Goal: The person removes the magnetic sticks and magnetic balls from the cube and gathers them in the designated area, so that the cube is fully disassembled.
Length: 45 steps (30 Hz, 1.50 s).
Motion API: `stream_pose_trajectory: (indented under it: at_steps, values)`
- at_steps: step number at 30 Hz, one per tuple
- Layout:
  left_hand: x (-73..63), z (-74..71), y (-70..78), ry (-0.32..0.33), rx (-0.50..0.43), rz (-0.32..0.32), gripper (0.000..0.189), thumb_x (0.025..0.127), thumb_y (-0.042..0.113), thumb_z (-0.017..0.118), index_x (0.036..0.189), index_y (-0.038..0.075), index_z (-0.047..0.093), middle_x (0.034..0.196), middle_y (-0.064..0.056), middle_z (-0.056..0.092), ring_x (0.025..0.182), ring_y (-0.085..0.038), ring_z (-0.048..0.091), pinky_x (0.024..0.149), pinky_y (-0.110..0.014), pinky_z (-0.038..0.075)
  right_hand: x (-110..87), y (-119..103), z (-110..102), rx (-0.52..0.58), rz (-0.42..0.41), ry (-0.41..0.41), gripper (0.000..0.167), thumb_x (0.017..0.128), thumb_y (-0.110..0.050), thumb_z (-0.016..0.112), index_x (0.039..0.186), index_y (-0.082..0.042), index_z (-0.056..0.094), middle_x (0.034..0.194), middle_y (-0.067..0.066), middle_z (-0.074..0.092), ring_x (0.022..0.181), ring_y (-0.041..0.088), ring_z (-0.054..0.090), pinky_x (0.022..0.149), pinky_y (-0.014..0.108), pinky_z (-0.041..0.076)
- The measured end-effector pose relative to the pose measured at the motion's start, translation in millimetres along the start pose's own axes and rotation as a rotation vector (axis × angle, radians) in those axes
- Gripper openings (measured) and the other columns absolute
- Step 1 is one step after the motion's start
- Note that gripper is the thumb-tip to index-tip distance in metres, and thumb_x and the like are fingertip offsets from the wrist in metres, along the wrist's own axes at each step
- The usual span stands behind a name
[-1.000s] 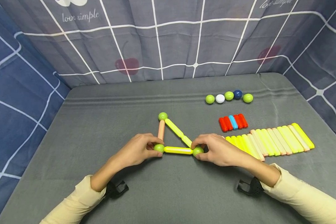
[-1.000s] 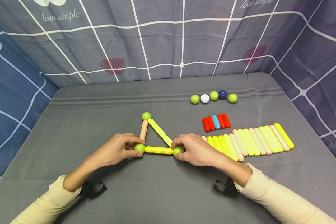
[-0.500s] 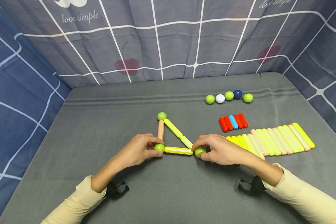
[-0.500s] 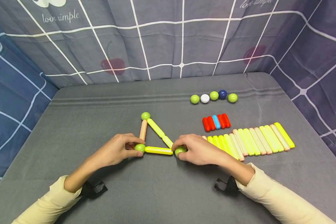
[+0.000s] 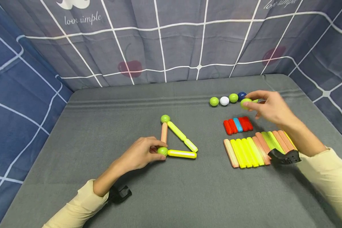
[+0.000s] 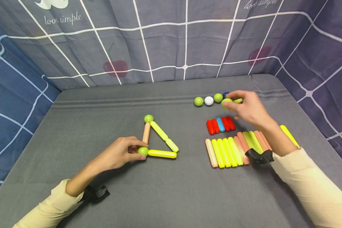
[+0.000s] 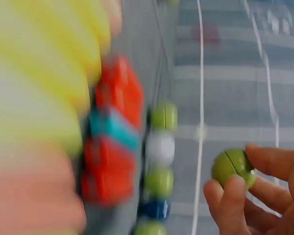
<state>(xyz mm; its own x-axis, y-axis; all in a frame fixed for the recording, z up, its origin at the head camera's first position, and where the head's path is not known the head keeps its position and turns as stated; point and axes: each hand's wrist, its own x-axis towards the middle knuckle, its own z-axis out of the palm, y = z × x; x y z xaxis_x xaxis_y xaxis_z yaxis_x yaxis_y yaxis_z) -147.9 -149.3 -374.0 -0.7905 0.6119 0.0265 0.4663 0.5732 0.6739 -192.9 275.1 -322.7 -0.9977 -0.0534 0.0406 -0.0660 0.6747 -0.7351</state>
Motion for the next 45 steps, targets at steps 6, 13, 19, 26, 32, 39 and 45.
stream_pose_trajectory:
  at_steps: [6, 13, 19, 26, 32, 39, 45]
  values:
    - [-1.4, 0.4, 1.0, -0.007, 0.0, -0.009, 0.033, 0.079, 0.017, 0.084, 0.11, 0.011, 0.075, 0.089, 0.008, 0.063, 0.077, -0.008, 0.058, 0.07, -0.027, 0.049, 31.3, 47.0, -37.2, 0.012, 0.141, 0.08, 0.049, 0.099, -0.02, 0.061, 0.134, 0.011, 0.046, 0.122, 0.024, 0.051, 0.068, -0.005, 0.058, 0.059, 0.028, 0.056]
    - [-0.8, 1.1, 2.1, -0.009, 0.006, -0.015, 0.032, 0.079, 0.018, 0.085, 0.109, 0.012, 0.075, 0.092, 0.01, 0.065, 0.079, -0.008, 0.059, 0.073, -0.029, 0.05, 47.0, 78.1, -40.9, -0.009, 0.217, -0.062, 0.048, 0.097, -0.004, 0.059, 0.135, 0.018, 0.04, 0.133, 0.041, 0.036, 0.067, 0.0, 0.057, 0.061, 0.026, 0.056]
    - [-1.4, 1.7, 2.5, -0.002, 0.002, -0.036, 0.034, 0.08, 0.02, 0.084, 0.112, 0.014, 0.075, 0.102, 0.007, 0.064, 0.085, -0.012, 0.059, 0.076, -0.031, 0.05, 52.3, 82.6, -36.0, -0.064, 0.215, -0.091, 0.046, 0.095, -0.003, 0.059, 0.132, 0.019, 0.042, 0.129, 0.041, 0.039, 0.067, 0.0, 0.056, 0.06, 0.025, 0.056]
    - [-0.5, 2.0, 2.1, 0.001, -0.017, -0.041, 0.036, 0.08, 0.019, 0.084, 0.114, 0.013, 0.075, 0.107, 0.005, 0.065, 0.087, -0.009, 0.061, 0.079, -0.031, 0.051, 52.5, 81.7, -36.2, -0.087, 0.21, -0.084, 0.046, 0.095, -0.005, 0.059, 0.132, 0.017, 0.044, 0.129, 0.042, 0.042, 0.071, 0.001, 0.058, 0.06, 0.027, 0.056]
    - [-0.3, 1.7, 1.9, -0.002, -0.024, -0.054, 0.037, 0.08, 0.02, 0.084, 0.115, 0.013, 0.074, 0.107, 0.006, 0.066, 0.089, -0.009, 0.061, 0.08, -0.032, 0.052, 44.3, 71.1, -37.2, -0.139, 0.191, -0.011, 0.047, 0.097, -0.014, 0.06, 0.134, 0.011, 0.047, 0.131, 0.039, 0.042, 0.065, 0.01, 0.063, 0.058, 0.031, 0.056]
    - [-0.1, 0.8, 2.5, -0.006, -0.026, -0.067, 0.038, 0.08, 0.02, 0.084, 0.116, 0.013, 0.074, 0.108, 0.005, 0.066, 0.089, -0.01, 0.061, 0.08, -0.032, 0.052, 23.6, 30.1, -19.1, -0.176, 0.038, 0.076, 0.038, 0.096, -0.017, 0.063, 0.128, 0.003, 0.057, 0.117, 0.031, 0.059, 0.057, 0.023, 0.062, 0.051, 0.028, 0.049]
    - [0.2, 0.3, 2.5, -0.007, -0.021, -0.075, 0.038, 0.08, 0.02, 0.084, 0.116, 0.014, 0.074, 0.109, 0.004, 0.065, 0.088, -0.01, 0.061, 0.079, -0.032, 0.052, 1.5, -15.2, 26.8, -0.061, -0.123, -0.063, 0.027, 0.095, -0.013, 0.067, 0.119, -0.001, 0.065, 0.112, 0.019, 0.066, 0.08, 0.025, 0.064, 0.054, 0.029, 0.051]
